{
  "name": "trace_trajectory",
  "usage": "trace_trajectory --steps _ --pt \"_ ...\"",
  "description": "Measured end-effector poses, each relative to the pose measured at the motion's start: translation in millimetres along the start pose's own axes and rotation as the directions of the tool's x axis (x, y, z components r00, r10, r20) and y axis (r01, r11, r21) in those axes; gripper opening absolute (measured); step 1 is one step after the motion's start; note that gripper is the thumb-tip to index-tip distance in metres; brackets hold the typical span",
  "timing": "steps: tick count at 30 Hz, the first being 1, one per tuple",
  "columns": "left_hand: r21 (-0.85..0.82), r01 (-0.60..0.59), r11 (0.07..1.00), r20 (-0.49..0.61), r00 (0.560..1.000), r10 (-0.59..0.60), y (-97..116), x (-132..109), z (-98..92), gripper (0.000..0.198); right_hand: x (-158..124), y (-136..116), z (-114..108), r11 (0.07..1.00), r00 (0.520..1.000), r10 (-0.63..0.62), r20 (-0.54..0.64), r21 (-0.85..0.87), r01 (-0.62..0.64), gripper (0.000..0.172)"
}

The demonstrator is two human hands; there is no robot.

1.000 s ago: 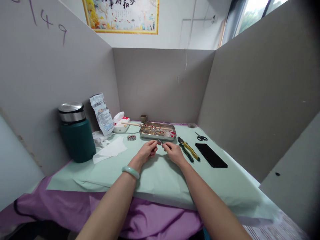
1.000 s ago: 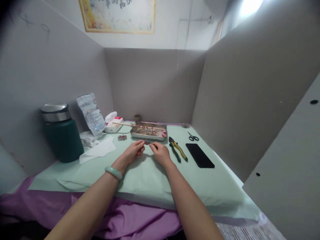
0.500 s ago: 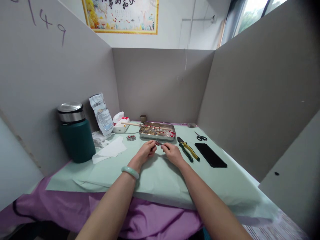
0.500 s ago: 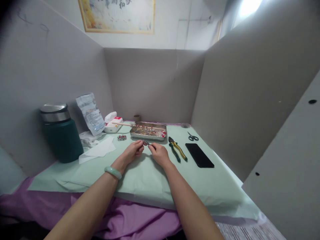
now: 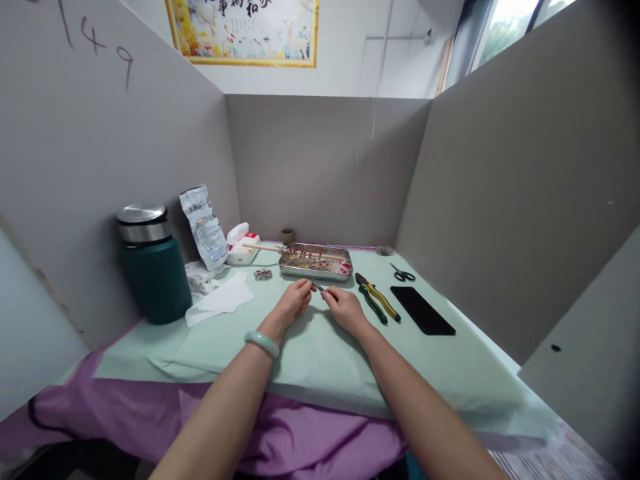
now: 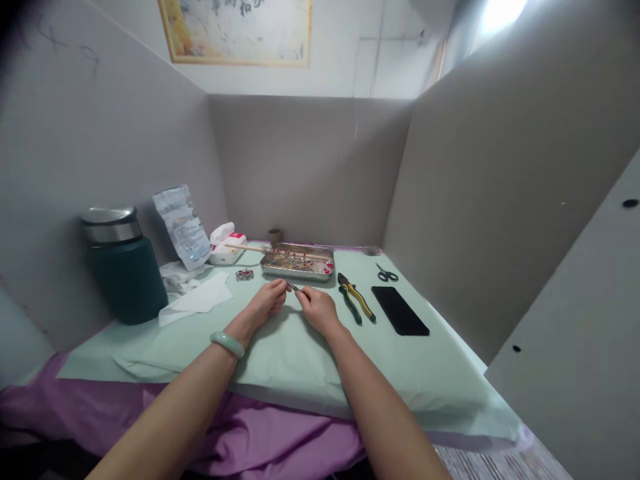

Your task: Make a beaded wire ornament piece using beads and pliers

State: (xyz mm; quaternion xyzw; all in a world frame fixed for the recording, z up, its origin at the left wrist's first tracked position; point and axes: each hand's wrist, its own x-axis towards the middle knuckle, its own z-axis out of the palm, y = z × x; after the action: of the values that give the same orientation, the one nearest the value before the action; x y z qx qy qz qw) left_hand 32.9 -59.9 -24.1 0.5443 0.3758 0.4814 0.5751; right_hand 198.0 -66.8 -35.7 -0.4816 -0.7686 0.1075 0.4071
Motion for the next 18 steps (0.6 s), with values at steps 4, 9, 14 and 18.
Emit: trace_trajectory --steps 4,9,14,18 --pt "-0.007 -0.032 0.999 -0.057 0.998 0.032 -0.3 0.6 2.4 0.027 0.1 -3.8 1.4 0.999 1.000 0.009 -0.019 0.039 -0.008 0.032" --pt "-0.149 -0.023 0.989 0.045 0.999 0.030 0.7 0.1 0.7 0.030 2.1 -3.8 2.6 0.968 0.999 0.038 0.035 0.247 -0.046 0.033" --pt "-0.276 0.007 0.961 0.143 0.989 0.034 1.8 -1.6 -2.0 0.030 3.4 -2.4 1.5 0.935 0.997 0.023 0.073 0.352 -0.047 0.033" --pt "-0.312 0.048 0.949 0.197 0.980 0.015 1.5 -2.0 -4.6 0.027 3.8 0.2 2.5 0.918 0.994 0.021 0.111 0.391 -0.063 0.032"
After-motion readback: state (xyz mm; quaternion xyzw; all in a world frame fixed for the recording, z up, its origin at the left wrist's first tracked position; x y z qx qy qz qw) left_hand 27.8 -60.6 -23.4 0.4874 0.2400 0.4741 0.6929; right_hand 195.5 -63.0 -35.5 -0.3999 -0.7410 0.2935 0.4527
